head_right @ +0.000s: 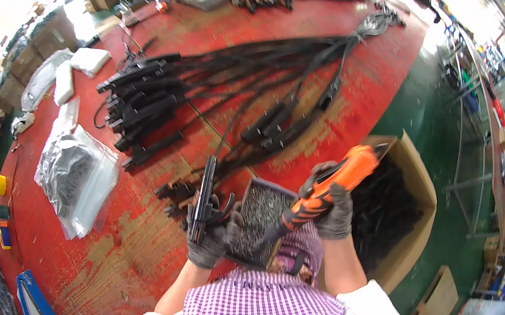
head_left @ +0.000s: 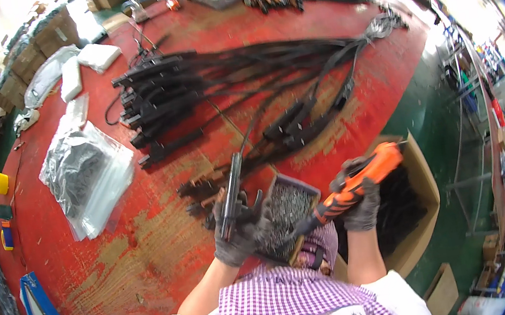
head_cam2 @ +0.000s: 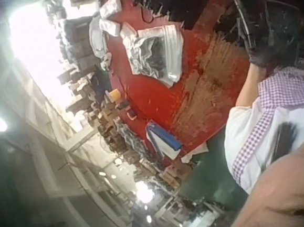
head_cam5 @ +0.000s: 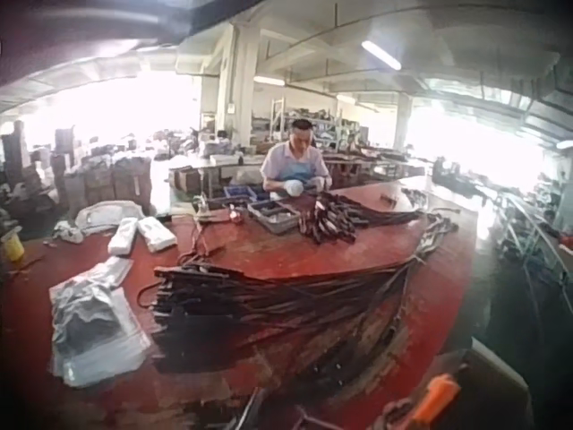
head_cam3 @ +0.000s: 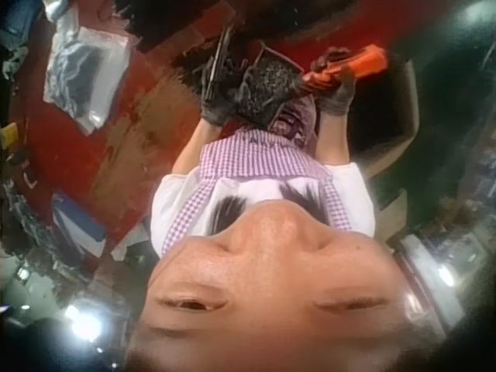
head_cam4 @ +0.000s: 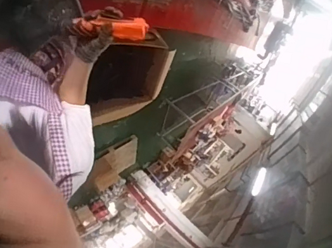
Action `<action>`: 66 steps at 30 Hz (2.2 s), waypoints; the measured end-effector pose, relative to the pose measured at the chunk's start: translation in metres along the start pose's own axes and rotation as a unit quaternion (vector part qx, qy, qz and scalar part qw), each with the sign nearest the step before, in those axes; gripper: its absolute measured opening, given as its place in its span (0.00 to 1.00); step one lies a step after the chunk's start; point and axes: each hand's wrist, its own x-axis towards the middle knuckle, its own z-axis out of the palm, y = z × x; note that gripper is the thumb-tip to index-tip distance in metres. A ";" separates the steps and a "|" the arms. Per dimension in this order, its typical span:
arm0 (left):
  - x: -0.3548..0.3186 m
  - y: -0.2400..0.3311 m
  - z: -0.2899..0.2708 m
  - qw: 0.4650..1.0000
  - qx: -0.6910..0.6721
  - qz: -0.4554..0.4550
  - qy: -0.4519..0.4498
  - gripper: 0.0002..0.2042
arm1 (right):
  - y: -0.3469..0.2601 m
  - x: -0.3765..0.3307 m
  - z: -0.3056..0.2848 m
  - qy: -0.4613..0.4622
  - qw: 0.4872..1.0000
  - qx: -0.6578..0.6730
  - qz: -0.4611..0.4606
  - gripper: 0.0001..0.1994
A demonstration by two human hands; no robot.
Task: The person uses an orange power drill to drive screws into black electrical components held in their left hand. They repeatedly pick up components from a pile on a red workbench, secure them with the drill, and place them back down.
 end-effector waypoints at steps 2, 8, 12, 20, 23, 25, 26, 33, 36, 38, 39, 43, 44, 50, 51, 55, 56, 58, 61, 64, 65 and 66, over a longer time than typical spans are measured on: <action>-0.003 0.006 -0.001 0.948 -0.271 -0.159 -0.059 0.21 | -0.017 -0.007 0.002 -0.072 0.990 -0.034 -0.112 0.21; -0.003 -0.004 -0.019 0.951 -0.239 -0.170 -0.099 0.14 | -0.023 -0.019 -0.005 -0.083 0.940 -0.204 -0.260 0.18; -0.013 -0.020 -0.020 0.977 0.173 -0.043 0.121 0.14 | 0.001 -0.021 -0.026 -0.039 0.970 -0.144 -0.192 0.21; -0.009 -0.023 -0.030 0.974 0.163 -0.061 0.145 0.18 | 0.030 -0.018 -0.026 -0.012 0.973 -0.161 -0.166 0.19; -0.010 -0.025 -0.023 0.970 0.169 -0.059 0.166 0.18 | 0.038 -0.018 -0.032 -0.017 0.970 -0.181 -0.160 0.19; -0.010 -0.024 -0.023 0.969 0.171 -0.060 0.167 0.18 | 0.038 -0.020 -0.029 -0.019 0.973 -0.169 -0.155 0.19; -0.010 -0.024 -0.024 0.970 0.171 -0.060 0.162 0.18 | 0.038 -0.019 -0.028 -0.020 0.974 -0.163 -0.153 0.20; -0.011 -0.022 -0.023 0.972 0.172 -0.064 0.144 0.17 | 0.040 -0.016 -0.023 0.006 0.977 -0.148 -0.151 0.22; -0.011 -0.022 -0.024 0.973 0.165 -0.064 0.151 0.17 | 0.042 -0.017 -0.027 0.008 0.979 -0.146 -0.144 0.22; -0.012 -0.021 -0.026 0.973 0.158 -0.071 0.152 0.17 | 0.042 -0.017 -0.028 0.007 0.976 -0.157 -0.150 0.22; -0.011 -0.021 -0.027 0.974 0.159 -0.072 0.147 0.17 | 0.040 -0.018 -0.026 0.011 0.976 -0.155 -0.153 0.23; -0.010 -0.020 -0.026 0.978 0.141 -0.078 0.136 0.18 | 0.031 -0.018 -0.019 -0.013 0.973 -0.148 -0.174 0.23; -0.010 -0.020 -0.026 0.979 0.130 -0.083 0.134 0.18 | 0.029 -0.017 -0.018 -0.028 0.972 -0.147 -0.182 0.23; -0.009 -0.017 -0.032 0.984 0.095 -0.102 0.114 0.19 | 0.006 -0.014 0.013 -0.112 0.970 -0.111 -0.184 0.19; -0.010 -0.016 -0.035 0.985 0.094 -0.102 0.099 0.17 | 0.005 -0.015 0.019 -0.115 0.971 -0.099 -0.185 0.19; -0.010 -0.015 -0.043 0.987 0.072 -0.115 0.084 0.16 | 0.008 -0.015 0.036 -0.132 0.973 -0.076 -0.176 0.19; -0.010 -0.014 -0.043 0.988 0.073 -0.113 0.081 0.16 | 0.010 -0.014 0.041 -0.138 0.974 -0.070 -0.167 0.19; -0.010 -0.013 -0.040 0.988 0.077 -0.115 0.074 0.16 | 0.015 -0.015 0.048 -0.141 0.976 -0.065 -0.155 0.19; -0.012 -0.012 -0.038 0.987 0.056 -0.129 0.076 0.16 | 0.022 -0.017 0.050 -0.139 0.979 -0.060 -0.140 0.19; -0.013 -0.012 -0.035 0.988 0.063 -0.113 0.084 0.16 | 0.030 -0.016 0.044 -0.122 0.983 -0.048 -0.127 0.20; -0.013 -0.012 -0.035 0.988 0.065 -0.114 0.084 0.16 | 0.031 -0.016 0.044 -0.118 0.984 -0.048 -0.125 0.20; -0.013 -0.012 -0.035 0.988 0.067 -0.114 0.083 0.15 | 0.033 -0.016 0.045 -0.114 0.985 -0.048 -0.123 0.20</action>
